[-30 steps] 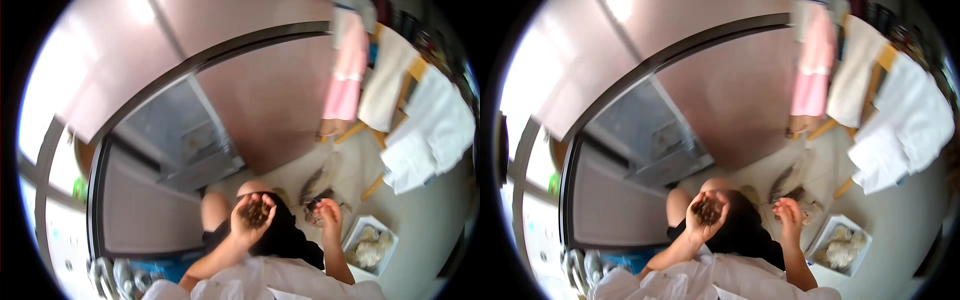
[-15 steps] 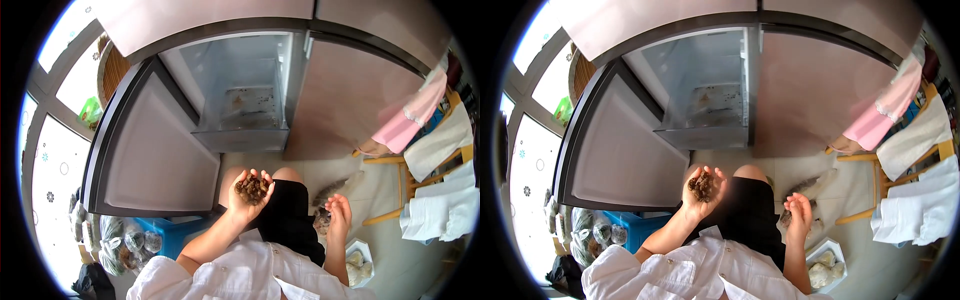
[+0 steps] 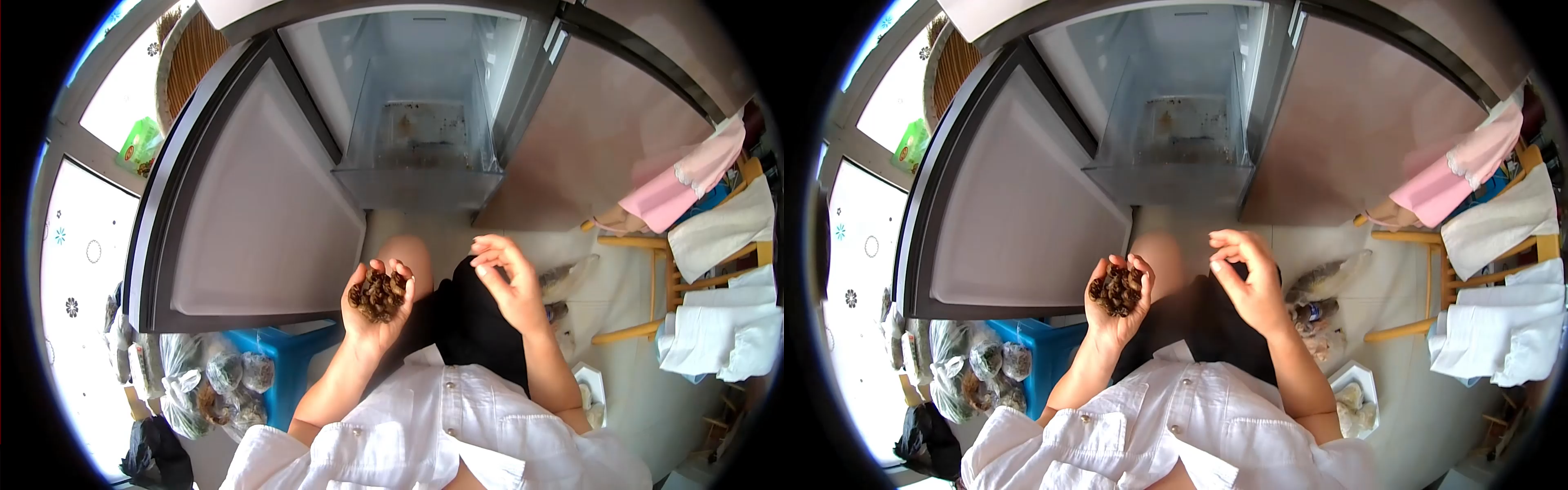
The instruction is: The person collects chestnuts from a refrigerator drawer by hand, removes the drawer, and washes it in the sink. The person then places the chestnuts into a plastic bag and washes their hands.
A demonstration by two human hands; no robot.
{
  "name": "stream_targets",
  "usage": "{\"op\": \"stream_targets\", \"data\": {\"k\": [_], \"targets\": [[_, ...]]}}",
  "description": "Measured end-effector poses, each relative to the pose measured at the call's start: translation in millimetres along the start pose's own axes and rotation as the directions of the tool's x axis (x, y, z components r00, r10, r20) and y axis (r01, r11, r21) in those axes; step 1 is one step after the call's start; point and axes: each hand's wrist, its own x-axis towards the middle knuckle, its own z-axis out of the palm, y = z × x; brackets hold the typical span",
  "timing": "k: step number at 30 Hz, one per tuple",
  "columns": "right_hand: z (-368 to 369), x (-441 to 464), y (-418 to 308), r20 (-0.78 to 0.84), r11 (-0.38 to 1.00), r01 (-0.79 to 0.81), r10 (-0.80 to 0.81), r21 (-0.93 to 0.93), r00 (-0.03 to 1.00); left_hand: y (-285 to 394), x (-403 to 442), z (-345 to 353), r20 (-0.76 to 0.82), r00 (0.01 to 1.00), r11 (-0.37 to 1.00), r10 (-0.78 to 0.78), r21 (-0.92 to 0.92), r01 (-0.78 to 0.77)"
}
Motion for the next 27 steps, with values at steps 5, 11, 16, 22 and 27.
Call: {"op": "stream_targets", "data": {"k": [5,11,16,22,27], "targets": [[-32,-55,6,-0.188,0.991,-0.085,0.102,0.099,0.977,2,-25,-16,0.060,0.997,0.999,-0.047,-0.007,0.047],[-65,-122,-11,-0.422,1.000,-0.002,0.003,0.002,0.907,-22,-46,-30,0.093,0.985,0.989,-0.146,0.039,0.142],[-73,-120,-10,-0.447,0.994,0.069,-0.098,-0.080,0.889,-46,-55,-38,0.092,0.964,0.967,-0.250,0.070,0.244],[-59,-53,38,-0.407,0.993,0.114,-0.099,0.011,0.908,-55,-39,-36,0.052,0.955,0.955,-0.291,0.075,0.287],[-61,23,110,-0.571,0.917,-0.021,0.265,0.398,0.777,-75,17,-18,-0.047,0.950,0.946,-0.309,0.084,0.312]]}}
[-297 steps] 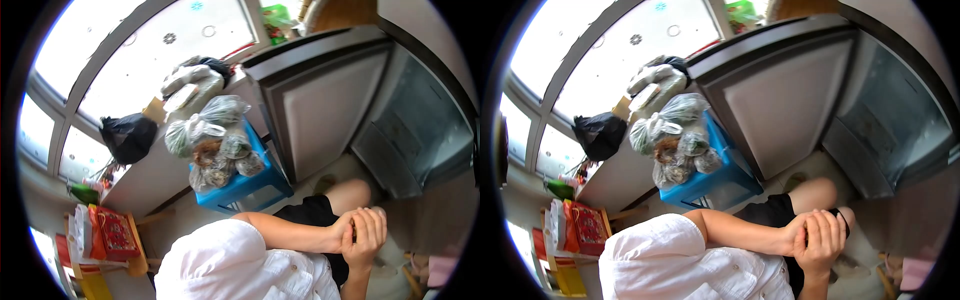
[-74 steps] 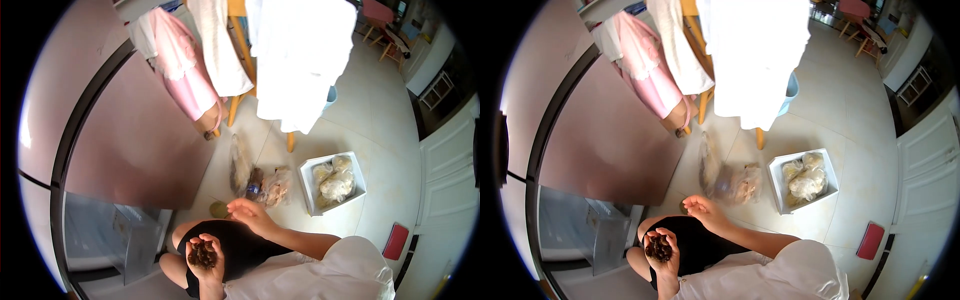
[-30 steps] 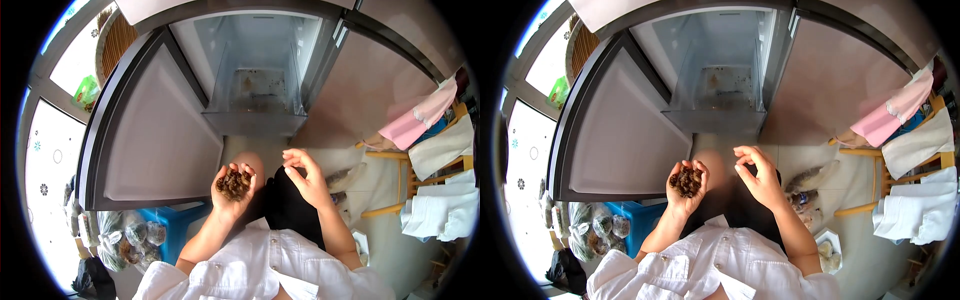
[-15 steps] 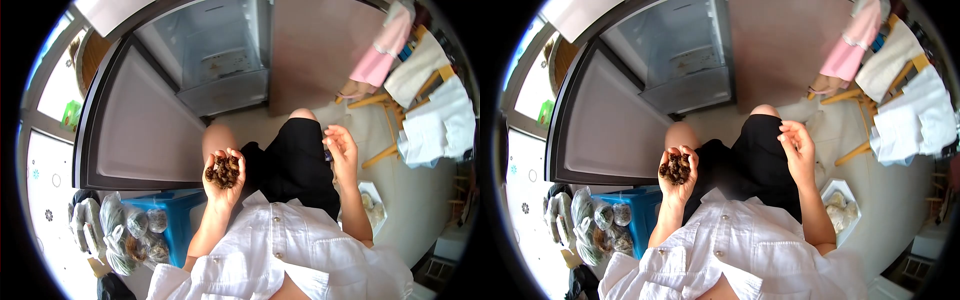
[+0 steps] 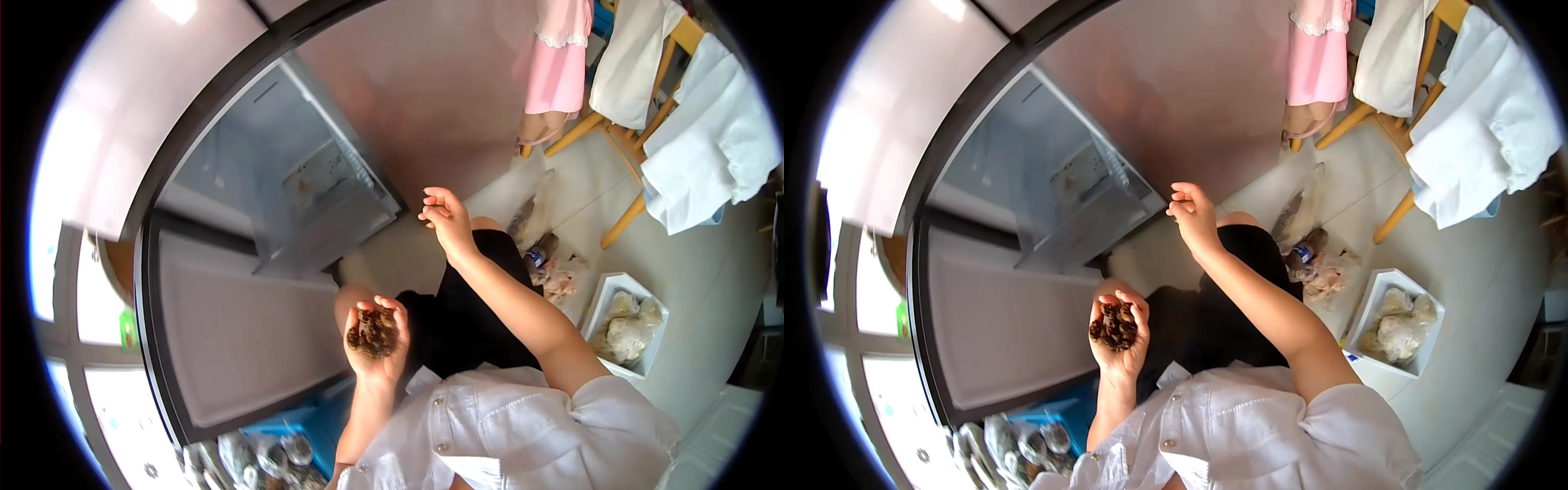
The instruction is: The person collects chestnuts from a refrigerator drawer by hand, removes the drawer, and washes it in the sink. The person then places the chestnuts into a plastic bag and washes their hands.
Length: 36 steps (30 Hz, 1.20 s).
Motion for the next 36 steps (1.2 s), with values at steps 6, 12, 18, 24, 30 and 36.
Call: {"op": "stream_targets", "data": {"k": [6,12,18,24,30,36], "targets": [[6,88,51,-0.311,0.895,-0.208,0.343,0.394,0.886,-28,124,38,-0.136,0.964,0.956,-0.227,0.156,0.247],[-10,91,94,-0.332,0.821,-0.373,0.530,0.433,0.781,-49,222,28,0.035,0.823,0.800,-0.567,0.261,0.540],[-7,78,88,-0.288,0.589,-0.569,0.796,0.574,0.532,-91,257,26,0.007,0.760,0.722,-0.650,0.319,0.614],[-3,46,97,-0.470,0.596,-0.560,0.801,0.575,0.370,-121,243,37,-0.174,0.734,0.668,-0.657,0.317,0.673],[-12,-8,94,-0.462,0.687,-0.442,0.721,0.577,0.517,-134,207,69,-0.279,0.748,0.682,-0.602,0.309,0.663],[-26,-66,89,-0.516,0.836,-0.503,0.538,0.221,0.667,-137,157,156,-0.414,0.768,0.728,-0.488,0.293,0.620]]}}
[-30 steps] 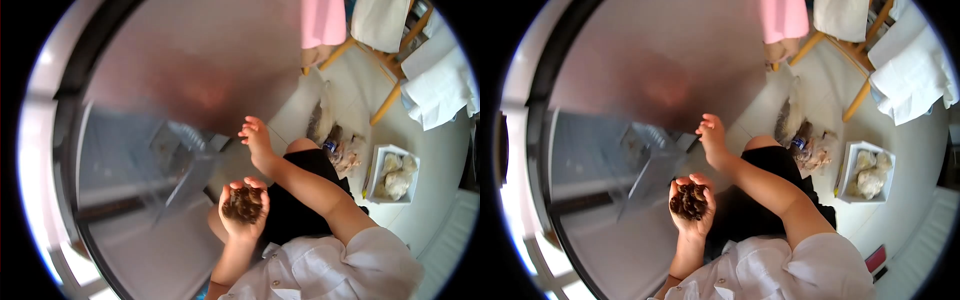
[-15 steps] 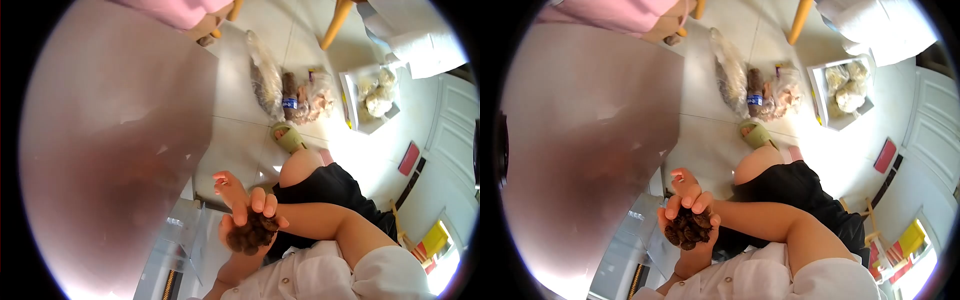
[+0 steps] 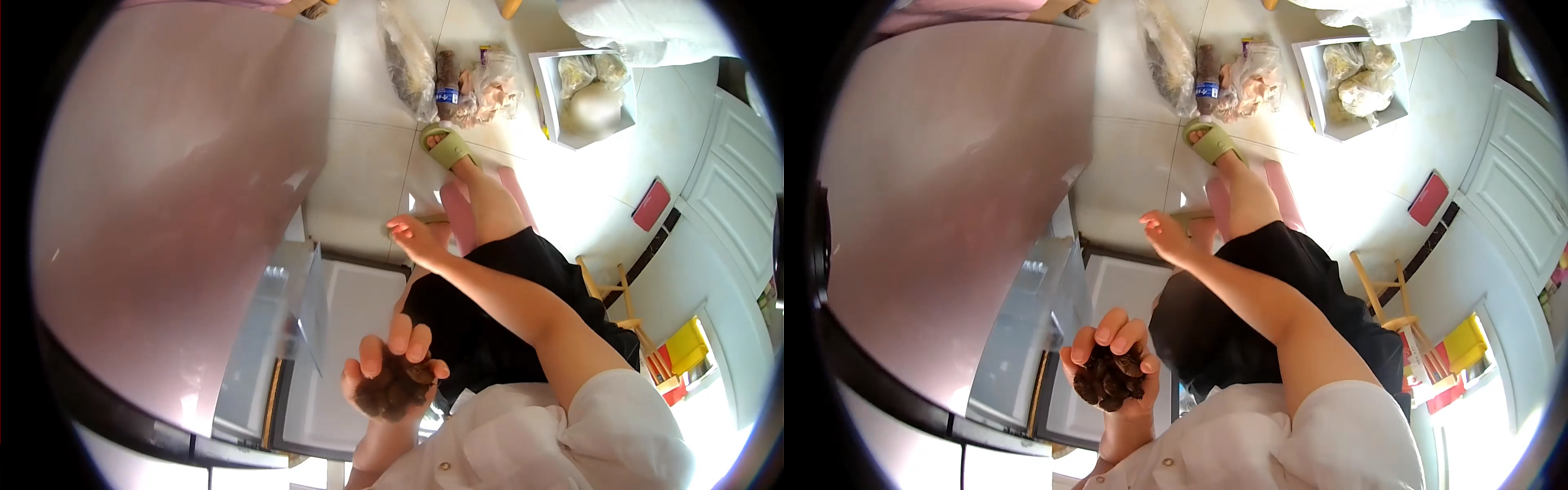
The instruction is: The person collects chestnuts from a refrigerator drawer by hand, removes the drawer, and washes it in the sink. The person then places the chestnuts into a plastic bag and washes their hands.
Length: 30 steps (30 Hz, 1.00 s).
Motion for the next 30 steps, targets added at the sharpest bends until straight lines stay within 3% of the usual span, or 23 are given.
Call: {"op": "stream_targets", "data": {"k": [2,4,11,15,18,23,27,30], "targets": [[-10,-14,11,0.010,0.998,-0.027,0.026,0.059,1.000,-4,-31,25,-0.064,0.997,0.998,0.053,-0.028,-0.055],[-13,-39,-20,-0.008,0.996,-0.054,0.053,-0.077,0.999,-8,-55,48,-0.091,0.992,0.995,0.083,-0.046,-0.088],[24,-106,-105,0.070,0.999,0.034,-0.031,-0.041,0.997,-11,-131,81,0.036,0.997,0.996,0.063,-0.069,-0.060],[55,-151,-109,0.103,0.994,0.106,-0.107,0.019,0.989,-9,-187,87,0.064,0.995,0.991,0.075,-0.115,-0.068],[74,-189,-119,0.119,0.994,0.074,-0.082,0.075,0.990,-2,-228,87,0.076,0.993,0.992,0.086,-0.097,-0.078],[76,-228,-91,0.091,0.990,0.134,-0.138,0.049,0.986,9,-273,73,0.100,0.986,0.987,0.135,-0.096,-0.125],[73,-249,-100,0.113,0.990,0.121,-0.113,-0.067,0.987,19,-292,59,0.078,0.988,0.972,0.134,-0.203,-0.116],[82,-248,-109,0.057,0.971,0.132,-0.123,-0.198,0.991,23,-302,51,0.148,0.977,0.964,0.157,-0.236,-0.119]]}}
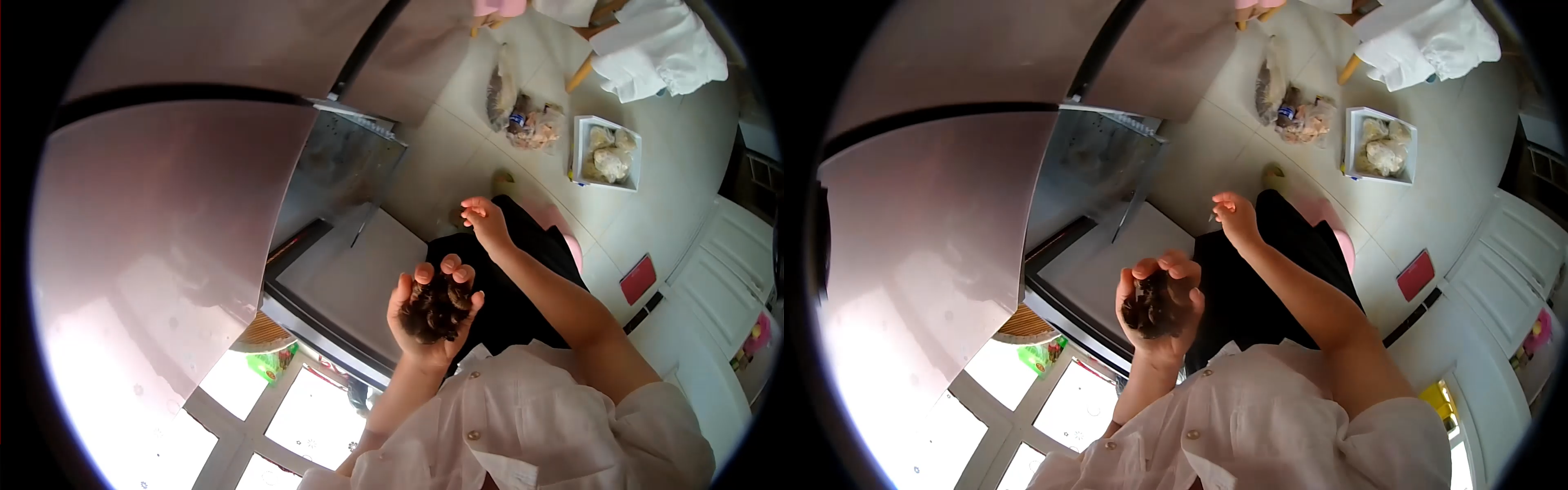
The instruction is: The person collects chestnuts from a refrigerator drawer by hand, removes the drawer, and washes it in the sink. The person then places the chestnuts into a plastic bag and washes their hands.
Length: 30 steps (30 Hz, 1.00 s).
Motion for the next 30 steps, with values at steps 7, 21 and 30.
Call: {"op": "stream_targets", "data": {"k": [7,21,30], "targets": [[80,78,63,0.103,0.918,-0.136,0.186,-0.373,0.977,16,-37,-18,-0.080,0.976,0.979,0.201,-0.004,-0.202],[201,151,75,0.069,0.865,-0.391,0.431,-0.315,0.899,15,-131,-84,-0.172,0.845,0.825,0.505,-0.190,-0.532],[219,110,9,0.196,0.861,-0.479,0.506,-0.169,0.840,8,-159,-83,-0.082,0.850,0.797,0.520,-0.311,-0.518]]}}
